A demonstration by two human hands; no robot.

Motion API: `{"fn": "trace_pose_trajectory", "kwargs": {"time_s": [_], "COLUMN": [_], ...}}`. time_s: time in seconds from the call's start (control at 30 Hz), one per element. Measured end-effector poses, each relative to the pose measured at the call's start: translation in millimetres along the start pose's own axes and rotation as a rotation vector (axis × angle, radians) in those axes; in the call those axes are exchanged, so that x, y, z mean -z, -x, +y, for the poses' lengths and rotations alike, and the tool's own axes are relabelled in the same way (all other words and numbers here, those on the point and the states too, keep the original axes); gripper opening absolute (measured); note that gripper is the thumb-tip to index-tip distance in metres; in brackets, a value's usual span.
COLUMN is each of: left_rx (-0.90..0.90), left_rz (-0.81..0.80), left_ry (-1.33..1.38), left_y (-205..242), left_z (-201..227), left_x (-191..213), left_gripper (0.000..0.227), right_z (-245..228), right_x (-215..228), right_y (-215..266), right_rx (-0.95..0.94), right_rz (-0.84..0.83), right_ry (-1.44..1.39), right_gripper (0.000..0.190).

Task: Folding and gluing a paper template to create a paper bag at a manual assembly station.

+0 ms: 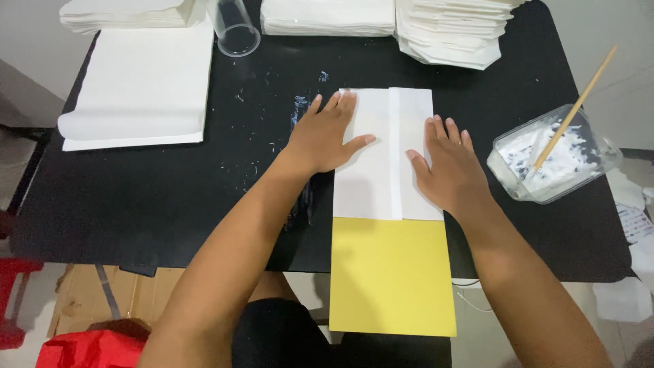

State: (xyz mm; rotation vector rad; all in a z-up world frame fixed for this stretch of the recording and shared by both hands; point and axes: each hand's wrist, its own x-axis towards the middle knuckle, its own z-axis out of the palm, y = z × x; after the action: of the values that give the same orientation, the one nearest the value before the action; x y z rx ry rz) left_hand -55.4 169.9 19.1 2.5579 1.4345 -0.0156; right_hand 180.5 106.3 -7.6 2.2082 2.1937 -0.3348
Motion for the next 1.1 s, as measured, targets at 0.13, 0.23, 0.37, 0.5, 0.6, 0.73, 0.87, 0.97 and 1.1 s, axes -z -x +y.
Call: {"fn": "trace_pose_trajectory", "kwargs": {"time_s": [0.13, 0.23, 0.37, 0.5, 0.6, 0.73, 0.87, 0.97, 1.1], "left_rx": [-0.011, -0.014, -0.042, -0.096, -0.074, -0.066, 0.046, 0.066, 0.060], "left_rz": [0.038, 0.050, 0.208, 0.290, 0.230, 0.090, 0.025, 0.039, 0.016], "left_ry": [-0.077, 0.053, 0.120, 0.143, 0.046, 0.064, 0.065, 0.009, -0.006], "left_y": [3.3, 4.6, -5.4, -4.9, -4.9, 5.7, 9.4, 14.1, 17.3], "left_z": [-6.2, -11.3, -23.6, -31.5, -31.3, -11.2, -8.0, -8.8, -5.8], "left_x": [-1.4, -1.7, -15.1, -18.1, -21.9, -2.2, 2.1, 13.5, 14.6], "left_gripper": [0.082, 0.077, 0.052, 0.041, 0.049, 0.067, 0.078, 0.086, 0.091], "right_z": [-2.4, 9.7, -3.1, -10.6, -5.9, 6.3, -9.3, -11.9, -11.9], "right_x": [3.7, 4.7, 29.2, 33.1, 23.7, 1.8, 15.0, 20.3, 18.2], "right_y": [-1.1, -18.7, -20.1, -29.9, -28.0, -26.6, -21.8, -26.7, -31.2], "right_rx": [-0.022, 0.046, -0.016, 0.015, -0.016, 0.205, 0.130, 0.052, 0.022], "right_rz": [-0.047, 0.025, 0.282, 0.380, 0.281, 0.214, 0.119, 0.060, 0.032], "right_ry": [0.089, 0.237, 0.114, -0.021, -0.069, -0.266, -0.175, -0.005, 0.058], "right_gripper": [0.074, 0.069, 0.039, 0.028, 0.038, 0.062, 0.068, 0.077, 0.076]}}
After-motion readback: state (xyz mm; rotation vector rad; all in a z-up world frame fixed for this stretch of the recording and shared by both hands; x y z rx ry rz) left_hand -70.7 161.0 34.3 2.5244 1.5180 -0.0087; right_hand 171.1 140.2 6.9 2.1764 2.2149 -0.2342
